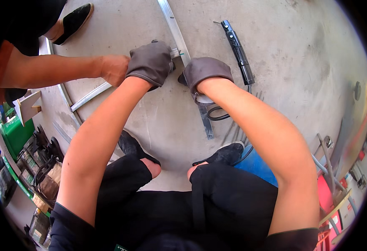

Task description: The person sits on the floor and welds a metal frame structure using a welding torch. Another person assists by holding the metal pieces in place. The recorder adjusts the welding machine settings and continues welding different joints on the frame.

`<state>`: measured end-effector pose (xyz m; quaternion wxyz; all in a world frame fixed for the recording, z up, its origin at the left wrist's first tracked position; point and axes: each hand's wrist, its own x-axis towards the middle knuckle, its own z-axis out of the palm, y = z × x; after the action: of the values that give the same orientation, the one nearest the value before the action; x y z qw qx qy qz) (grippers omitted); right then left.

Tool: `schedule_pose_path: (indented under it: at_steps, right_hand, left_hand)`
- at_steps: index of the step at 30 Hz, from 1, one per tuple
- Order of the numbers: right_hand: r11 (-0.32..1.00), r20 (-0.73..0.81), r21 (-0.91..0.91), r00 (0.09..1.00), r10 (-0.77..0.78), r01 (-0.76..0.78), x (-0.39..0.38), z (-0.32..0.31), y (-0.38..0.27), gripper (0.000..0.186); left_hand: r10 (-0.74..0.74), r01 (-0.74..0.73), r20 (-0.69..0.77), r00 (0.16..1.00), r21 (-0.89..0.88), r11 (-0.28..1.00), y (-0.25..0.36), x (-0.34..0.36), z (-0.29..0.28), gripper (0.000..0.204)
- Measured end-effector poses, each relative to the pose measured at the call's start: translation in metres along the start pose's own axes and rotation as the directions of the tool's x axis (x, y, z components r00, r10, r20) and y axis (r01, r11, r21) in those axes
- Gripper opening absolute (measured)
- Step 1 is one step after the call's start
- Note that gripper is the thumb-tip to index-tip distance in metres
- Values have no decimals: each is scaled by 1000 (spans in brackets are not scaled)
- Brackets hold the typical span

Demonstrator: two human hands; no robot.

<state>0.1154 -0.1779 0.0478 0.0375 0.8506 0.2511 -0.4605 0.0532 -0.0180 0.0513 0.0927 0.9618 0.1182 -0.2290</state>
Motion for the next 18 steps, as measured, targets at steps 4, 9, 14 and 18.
schedule_pose_path:
  at_steps: [4,9,14,18]
  right_hand:
    - [999,10,9,999,31,-31,1,0,-2,30]
    - [997,17,-51,998,-57,58,-2,-1,0,26]
    - [987,-69,-73,987,-146,141,5,10,12,30]
    - [991,-48,-47,990,-129,127,2,5,7,25]
  left_hand:
    - [19,-19,-23,1000,-34,999,-7,1,11,17]
    - [21,-21,1,1000,-14,1000,-3,-1,4,17]
    - [-31,32,44,999,-36,999,1,-1,1,17]
    - [6,-6,-13,1000,-14,1000,-3,1,8,17]
